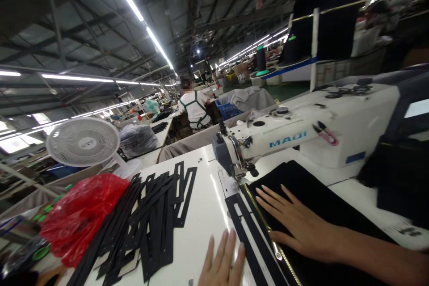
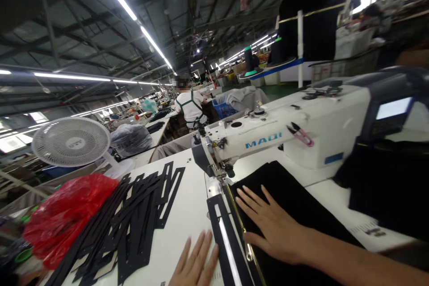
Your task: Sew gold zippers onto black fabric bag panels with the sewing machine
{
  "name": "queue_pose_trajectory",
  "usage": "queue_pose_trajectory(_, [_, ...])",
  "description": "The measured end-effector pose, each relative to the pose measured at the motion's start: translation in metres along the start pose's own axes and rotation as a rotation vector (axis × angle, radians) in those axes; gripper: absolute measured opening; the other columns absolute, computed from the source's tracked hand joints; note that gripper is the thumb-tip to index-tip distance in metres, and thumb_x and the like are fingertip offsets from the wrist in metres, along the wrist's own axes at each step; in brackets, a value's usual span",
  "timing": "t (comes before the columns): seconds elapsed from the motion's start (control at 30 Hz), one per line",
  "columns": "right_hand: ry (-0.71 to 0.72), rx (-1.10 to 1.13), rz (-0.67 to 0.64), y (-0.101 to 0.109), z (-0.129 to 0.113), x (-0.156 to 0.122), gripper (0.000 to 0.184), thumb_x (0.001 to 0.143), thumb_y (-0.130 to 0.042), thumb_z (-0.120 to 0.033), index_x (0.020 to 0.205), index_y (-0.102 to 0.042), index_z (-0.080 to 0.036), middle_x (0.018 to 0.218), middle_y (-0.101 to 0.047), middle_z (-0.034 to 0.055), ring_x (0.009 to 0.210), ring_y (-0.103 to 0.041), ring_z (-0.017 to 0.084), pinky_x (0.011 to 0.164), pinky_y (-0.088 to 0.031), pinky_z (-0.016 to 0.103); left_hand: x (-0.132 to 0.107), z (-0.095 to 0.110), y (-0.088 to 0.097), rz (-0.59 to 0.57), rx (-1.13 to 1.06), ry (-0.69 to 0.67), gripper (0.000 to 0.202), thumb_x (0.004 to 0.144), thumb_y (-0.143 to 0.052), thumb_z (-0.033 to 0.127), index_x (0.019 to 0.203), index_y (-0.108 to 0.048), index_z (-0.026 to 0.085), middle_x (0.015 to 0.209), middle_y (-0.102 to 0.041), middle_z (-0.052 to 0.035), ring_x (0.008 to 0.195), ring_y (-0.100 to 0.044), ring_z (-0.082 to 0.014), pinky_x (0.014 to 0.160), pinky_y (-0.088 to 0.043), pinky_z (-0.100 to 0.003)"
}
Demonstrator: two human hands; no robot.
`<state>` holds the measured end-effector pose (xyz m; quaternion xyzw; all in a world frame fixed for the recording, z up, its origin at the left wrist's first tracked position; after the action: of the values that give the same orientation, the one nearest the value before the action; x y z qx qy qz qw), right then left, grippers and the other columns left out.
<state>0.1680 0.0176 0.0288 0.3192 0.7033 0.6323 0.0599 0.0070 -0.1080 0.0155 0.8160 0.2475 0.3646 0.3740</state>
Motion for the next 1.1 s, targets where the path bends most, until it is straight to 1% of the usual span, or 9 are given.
queue_pose_trajectory(0.1, [-0.062,0.031,-0.020,0.009,0.001,0.005,0.050,0.095,-0.033,-0.044,0.137,-0.038,-0.018,0.140,-0.036,0.0118,0.130,-0.030,0.030,0.102,-0.025,0.062,0.012,-0.008,-0.002,-0.022,-0.016,-0.115,0.049,0.089,-0.046,0.042,0.131,-0.043,0.018,0.131,-0.052,-0.0112,0.126,-0.041,-0.0262,0.100,-0.042,-0.043])
queue_pose_trajectory(0.2, [-0.080,0.019,0.048,0.012,0.005,0.012,0.039,0.097,-0.029,-0.027,0.129,-0.049,-0.017,0.135,-0.044,0.0103,0.127,-0.037,0.023,0.106,-0.024,0.053,0.027,-0.013,-0.005,-0.062,0.022,-0.079,0.053,0.088,-0.050,0.036,0.136,-0.035,0.020,0.134,-0.047,-0.0149,0.127,-0.039,-0.0320,0.096,-0.044,-0.050])
queue_pose_trajectory(0.43, [-0.070,0.004,-0.046,-0.003,0.015,0.022,0.047,0.093,-0.031,-0.026,0.139,-0.032,-0.016,0.144,-0.029,0.0066,0.133,-0.025,0.023,0.106,-0.022,0.054,0.040,0.003,-0.011,-0.158,-0.148,-0.104,0.051,0.087,-0.049,0.024,0.134,-0.037,0.007,0.133,-0.046,-0.0191,0.123,-0.042,-0.0329,0.094,-0.047,-0.041])
queue_pose_trajectory(0.53, [-0.091,-0.013,-0.074,-0.002,0.014,0.022,0.047,0.092,-0.032,-0.025,0.138,-0.034,-0.015,0.144,-0.029,0.0072,0.133,-0.025,0.023,0.106,-0.022,0.053,0.037,0.000,-0.005,-0.195,-0.255,-0.015,0.059,0.081,-0.055,0.024,0.135,-0.036,0.009,0.138,-0.041,-0.0155,0.127,-0.035,-0.0373,0.093,-0.048,-0.046])
queue_pose_trajectory(0.63, [-0.093,-0.035,-0.064,0.000,0.006,0.017,0.047,0.092,-0.031,-0.023,0.138,-0.034,-0.013,0.144,-0.029,0.0094,0.133,-0.024,0.023,0.107,-0.021,0.054,0.038,-0.009,-0.001,-0.182,-0.296,0.105,0.057,0.077,-0.047,0.006,0.132,-0.042,0.017,0.138,-0.044,-0.0058,0.129,-0.033,-0.0344,0.095,-0.047,-0.050])
queue_pose_trajectory(0.77, [-0.093,-0.050,-0.033,0.001,-0.009,0.007,0.047,0.093,-0.031,-0.025,0.138,-0.034,-0.009,0.145,-0.026,0.0138,0.134,-0.020,0.026,0.107,-0.020,0.056,0.046,-0.032,0.004,-0.088,-0.426,0.256,0.047,0.081,-0.036,0.001,0.121,-0.053,0.018,0.123,-0.059,-0.0054,0.115,-0.053,-0.0230,0.095,-0.049,-0.041])
queue_pose_trajectory(0.87, [-0.091,-0.052,-0.041,-0.002,-0.017,0.000,0.048,0.094,-0.030,-0.027,0.137,-0.035,-0.007,0.144,-0.025,0.0158,0.134,-0.020,0.027,0.106,-0.021,0.056,0.055,-0.048,0.011,-0.020,-0.525,0.424,0.046,0.082,-0.038,0.003,0.124,-0.051,0.018,0.116,-0.063,-0.0083,0.104,-0.061,-0.0194,0.091,-0.051,-0.037])
queue_pose_trajectory(0.97, [-0.080,-0.074,-0.031,-0.003,-0.019,-0.003,0.048,0.093,-0.032,-0.025,0.138,-0.034,-0.008,0.144,-0.027,0.0157,0.134,-0.021,0.026,0.106,-0.022,0.056,0.070,-0.035,0.014,0.013,-0.522,0.413,0.050,0.081,-0.040,0.002,0.127,-0.047,0.019,0.123,-0.059,-0.0100,0.111,-0.057,-0.0206,0.094,-0.049,-0.039])
queue_pose_trajectory(1.1, [-0.026,-0.088,-0.001,-0.004,-0.019,-0.003,0.049,0.093,-0.036,-0.029,0.140,-0.031,-0.015,0.144,-0.029,0.0137,0.134,-0.021,0.027,0.105,-0.024,0.056,0.092,0.000,-0.001,-0.079,-0.404,0.253,0.047,0.078,-0.041,-0.004,0.120,-0.053,0.015,0.124,-0.056,-0.0153,0.112,-0.056,-0.0240,0.092,-0.050,-0.042])
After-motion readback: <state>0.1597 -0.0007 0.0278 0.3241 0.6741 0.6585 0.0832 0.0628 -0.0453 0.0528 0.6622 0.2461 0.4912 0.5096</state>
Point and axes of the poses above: each hand's wrist, its own x-axis towards the middle knuckle, its own y-axis out of the back of the hand, z = x × y, the point moved 7 cm from there along x, towards the middle knuckle
